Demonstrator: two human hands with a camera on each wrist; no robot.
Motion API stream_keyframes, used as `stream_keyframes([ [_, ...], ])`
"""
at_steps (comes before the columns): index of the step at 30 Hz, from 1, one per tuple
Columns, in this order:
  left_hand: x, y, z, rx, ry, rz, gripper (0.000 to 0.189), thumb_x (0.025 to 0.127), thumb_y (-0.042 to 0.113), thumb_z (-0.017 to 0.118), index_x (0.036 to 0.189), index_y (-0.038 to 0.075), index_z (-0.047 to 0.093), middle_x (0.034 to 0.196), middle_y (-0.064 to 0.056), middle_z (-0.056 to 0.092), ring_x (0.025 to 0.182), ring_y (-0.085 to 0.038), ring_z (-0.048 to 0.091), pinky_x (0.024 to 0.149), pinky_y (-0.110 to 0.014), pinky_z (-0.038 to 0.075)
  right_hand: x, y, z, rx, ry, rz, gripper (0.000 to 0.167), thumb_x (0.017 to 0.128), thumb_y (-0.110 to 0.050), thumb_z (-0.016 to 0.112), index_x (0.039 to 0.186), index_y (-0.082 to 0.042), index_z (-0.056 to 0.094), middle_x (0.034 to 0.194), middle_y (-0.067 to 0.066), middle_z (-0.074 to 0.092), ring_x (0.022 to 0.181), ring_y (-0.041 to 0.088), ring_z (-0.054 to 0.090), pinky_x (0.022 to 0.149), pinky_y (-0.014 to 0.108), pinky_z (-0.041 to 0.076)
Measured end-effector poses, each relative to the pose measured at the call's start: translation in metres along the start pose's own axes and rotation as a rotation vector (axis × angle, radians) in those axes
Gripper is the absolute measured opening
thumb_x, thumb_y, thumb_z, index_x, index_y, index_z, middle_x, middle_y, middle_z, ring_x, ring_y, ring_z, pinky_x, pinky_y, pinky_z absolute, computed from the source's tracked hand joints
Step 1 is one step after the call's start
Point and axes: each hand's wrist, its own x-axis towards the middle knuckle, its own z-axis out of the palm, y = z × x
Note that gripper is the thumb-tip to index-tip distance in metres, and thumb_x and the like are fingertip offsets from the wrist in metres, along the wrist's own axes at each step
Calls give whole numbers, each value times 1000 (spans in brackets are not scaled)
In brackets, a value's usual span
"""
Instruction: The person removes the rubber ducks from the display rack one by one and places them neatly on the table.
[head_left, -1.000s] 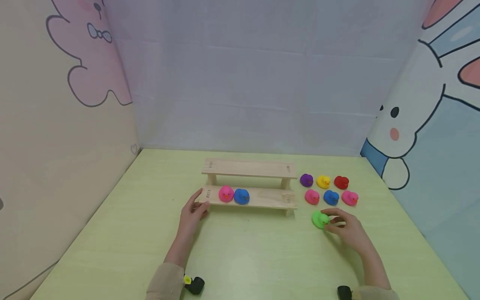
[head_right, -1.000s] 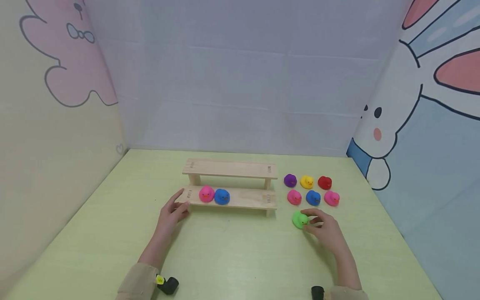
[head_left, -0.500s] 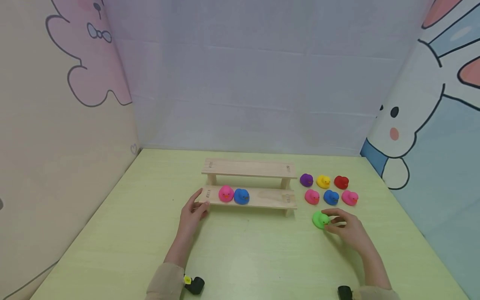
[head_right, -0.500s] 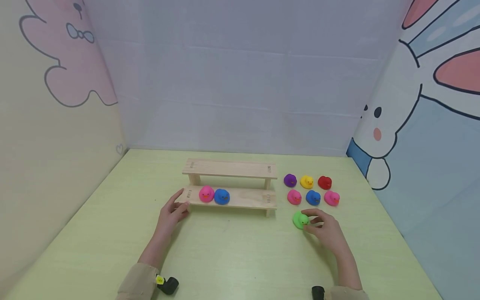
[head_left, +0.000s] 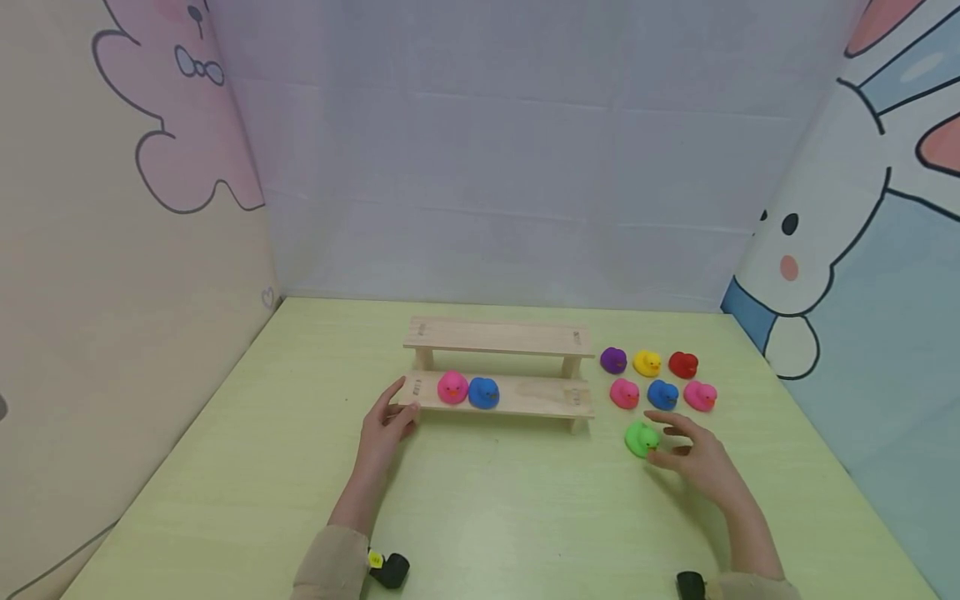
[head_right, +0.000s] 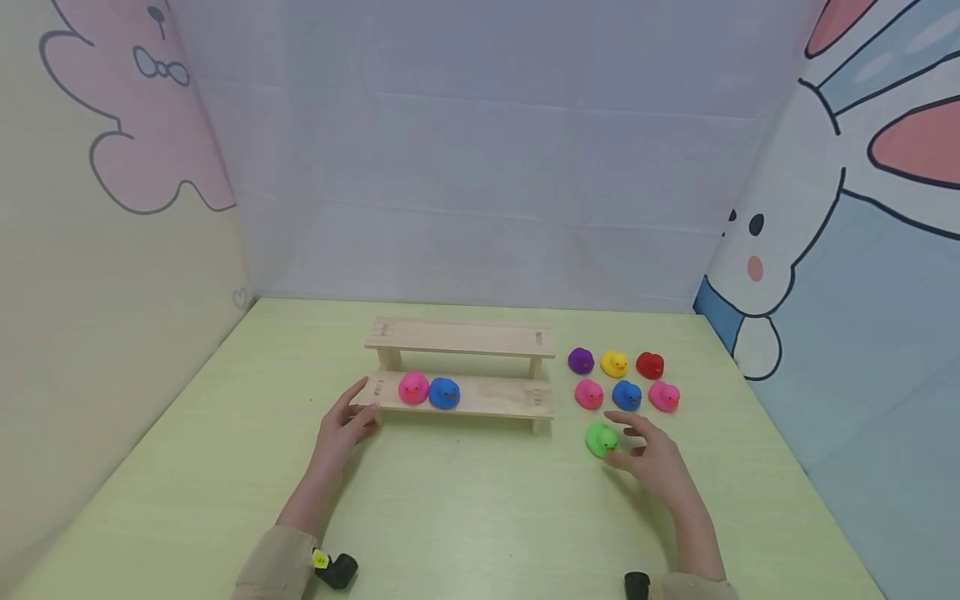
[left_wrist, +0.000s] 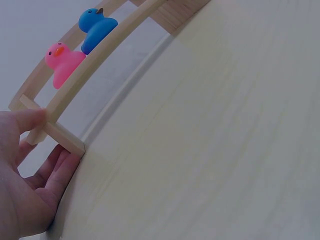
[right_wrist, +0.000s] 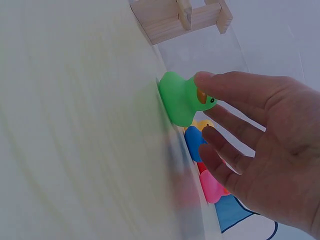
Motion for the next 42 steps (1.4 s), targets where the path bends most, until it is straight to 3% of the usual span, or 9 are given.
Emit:
stream_keyframes([
  [13,0,1,0,-8,4,-3,56,96,22,65,147,33,46,104,-4,60,93,-12,60,84,-23,58,8,-16,5,-17,52,7,63,90,-21,72,147,-15,46,146,18,48,131,40,43,104,58,47],
  [23,1,1,1,-18,1,-2,56,96,21,65,146,35,46,102,-3,59,93,-13,61,85,-24,59,22,-43,18,16,102,-140,60,89,-13,73,144,-10,49,142,18,54,128,39,48,102,57,49],
  [28,1,1,1,-9,1,-10,56,96,21,64,147,34,46,104,-4,60,93,-13,61,85,-23,58,33,-57,26,42,83,-202,58,89,-16,73,143,-18,52,145,14,52,128,39,49,103,58,48],
  [35,1,2,1,-8,-1,-17,56,96,22,64,147,33,45,105,-5,60,94,-13,61,86,-23,58,50,-78,39,103,65,-306,55,87,-14,75,138,-17,56,140,11,57,127,37,50,102,57,49],
  [42,1,2,1,-15,2,-22,55,96,21,64,147,33,46,103,-3,59,93,-12,61,85,-22,58,62,-99,57,173,-3,-387,51,88,-13,73,136,-23,58,142,6,56,128,34,51,102,55,49],
])
